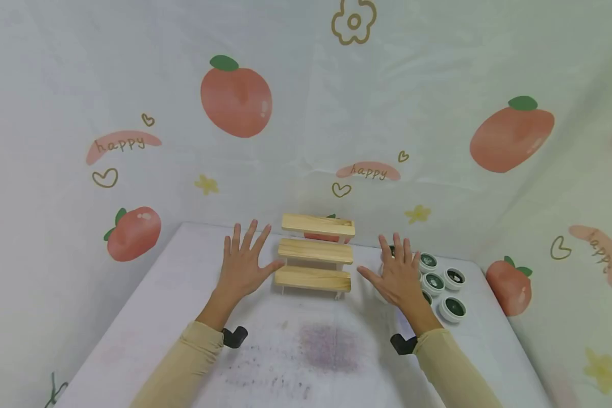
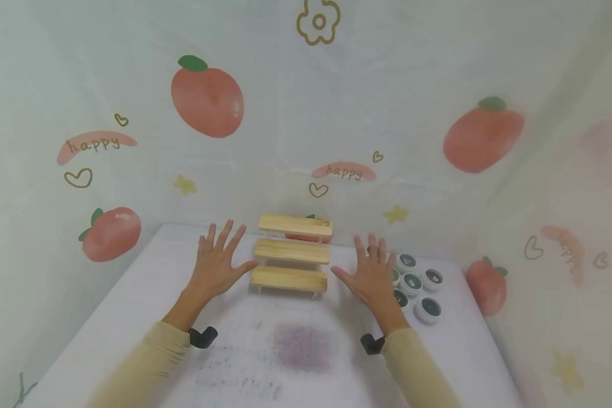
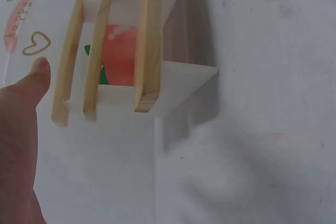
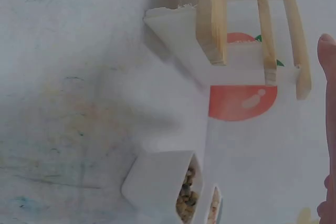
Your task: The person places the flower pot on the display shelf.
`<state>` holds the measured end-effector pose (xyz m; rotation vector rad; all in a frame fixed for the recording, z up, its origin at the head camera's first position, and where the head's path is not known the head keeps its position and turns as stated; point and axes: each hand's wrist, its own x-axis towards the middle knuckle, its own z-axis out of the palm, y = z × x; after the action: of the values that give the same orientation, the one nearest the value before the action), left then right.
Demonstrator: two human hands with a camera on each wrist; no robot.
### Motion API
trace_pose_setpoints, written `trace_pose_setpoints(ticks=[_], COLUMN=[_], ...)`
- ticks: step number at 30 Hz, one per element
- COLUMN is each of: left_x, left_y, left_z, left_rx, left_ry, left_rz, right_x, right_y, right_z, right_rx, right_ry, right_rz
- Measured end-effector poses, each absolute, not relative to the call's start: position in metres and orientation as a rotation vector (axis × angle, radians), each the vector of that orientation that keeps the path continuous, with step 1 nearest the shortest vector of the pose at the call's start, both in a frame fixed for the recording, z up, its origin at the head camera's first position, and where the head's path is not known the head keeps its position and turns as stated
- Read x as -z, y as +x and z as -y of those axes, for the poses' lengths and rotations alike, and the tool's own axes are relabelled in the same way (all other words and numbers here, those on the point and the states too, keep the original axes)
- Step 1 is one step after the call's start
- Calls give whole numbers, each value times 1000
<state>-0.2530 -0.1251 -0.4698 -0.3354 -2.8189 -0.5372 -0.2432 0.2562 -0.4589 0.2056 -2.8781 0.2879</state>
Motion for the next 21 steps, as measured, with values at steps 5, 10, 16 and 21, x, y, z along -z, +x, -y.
trace_pose_setpoints(ticks=[5,10,16,21], left_x=[477,489,501,508], left_y=[-249,-247,-247,-248], left_z=[124,124,125,124], left_rx=[702,925,1140,1238], left_ry=[-379,-439,-471,-429], left_rz=[2820,2816,2782,2760], right_x=[464,472,481,485], right_y=[-234,-228,-222,-216], right_z=[-265,-273,-281,-285], right_rx=[-336,-417,-571,-688], right_ry=[199,201,182,123], right_rz=[2870,2853,2853,2853])
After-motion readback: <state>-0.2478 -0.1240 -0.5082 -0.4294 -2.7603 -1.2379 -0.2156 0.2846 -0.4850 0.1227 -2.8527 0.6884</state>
